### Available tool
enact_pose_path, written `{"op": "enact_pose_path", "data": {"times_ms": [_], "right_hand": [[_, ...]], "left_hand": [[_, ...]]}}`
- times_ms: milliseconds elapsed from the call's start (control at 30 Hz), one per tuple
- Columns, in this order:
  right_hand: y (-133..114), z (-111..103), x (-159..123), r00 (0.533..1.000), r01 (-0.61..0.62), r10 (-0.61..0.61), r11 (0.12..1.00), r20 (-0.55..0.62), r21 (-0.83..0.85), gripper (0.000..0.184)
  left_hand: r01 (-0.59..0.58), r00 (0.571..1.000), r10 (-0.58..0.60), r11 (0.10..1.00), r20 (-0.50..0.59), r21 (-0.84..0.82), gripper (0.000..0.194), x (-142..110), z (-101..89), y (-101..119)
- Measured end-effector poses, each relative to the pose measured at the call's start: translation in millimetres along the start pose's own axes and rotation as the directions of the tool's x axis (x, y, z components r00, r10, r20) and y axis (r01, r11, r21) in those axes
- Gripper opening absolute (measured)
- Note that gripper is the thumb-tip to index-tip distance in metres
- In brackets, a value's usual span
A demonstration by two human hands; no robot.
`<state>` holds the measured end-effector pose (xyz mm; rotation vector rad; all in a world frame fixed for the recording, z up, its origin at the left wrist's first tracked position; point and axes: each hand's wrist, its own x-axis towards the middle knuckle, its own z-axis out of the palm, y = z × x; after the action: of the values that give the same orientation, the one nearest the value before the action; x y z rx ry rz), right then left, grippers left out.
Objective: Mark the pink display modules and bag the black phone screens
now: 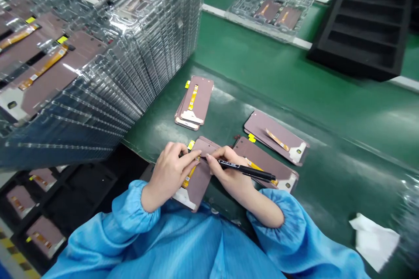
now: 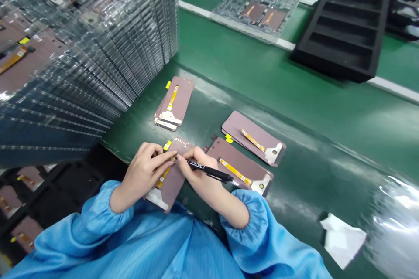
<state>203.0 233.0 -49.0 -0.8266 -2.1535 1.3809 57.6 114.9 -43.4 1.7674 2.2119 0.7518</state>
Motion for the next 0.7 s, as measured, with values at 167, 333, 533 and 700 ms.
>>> {"op": "enact_pose_path", "data": {"times_ms": [167, 333, 533, 700], "right_hand": [[3.9, 0.8, 0.0, 1.000, -0.006, 0.006, 1.000, 0.017, -0.023, 0.019], [3.1, 1.8, 1.7, 0.999, 0.028, -0.027, 0.998, 0.019, -0.053, 0.018], [1.4, 2.5, 3.5, 0.999, 0.053, -0.053, 0.995, 0.008, -0.080, 0.020], [-0.3, 0.3, 3.3, 0.998, 0.056, -0.057, 0.997, -0.006, -0.054, 0.020]], "left_hand": [[0.003, 1.000, -0.003, 1.000, 0.000, -0.017, 0.028, -0.9, 1.1, -0.6], [0.008, 1.000, -0.008, 1.000, -0.006, -0.028, 0.028, -0.1, 1.4, -1.4], [-0.003, 1.000, 0.003, 1.000, 0.000, -0.030, 0.028, -0.3, 1.5, -1.6], [-0.003, 1.000, 0.003, 0.999, 0.002, -0.036, 0.028, -1.5, 1.5, -1.0]]}}
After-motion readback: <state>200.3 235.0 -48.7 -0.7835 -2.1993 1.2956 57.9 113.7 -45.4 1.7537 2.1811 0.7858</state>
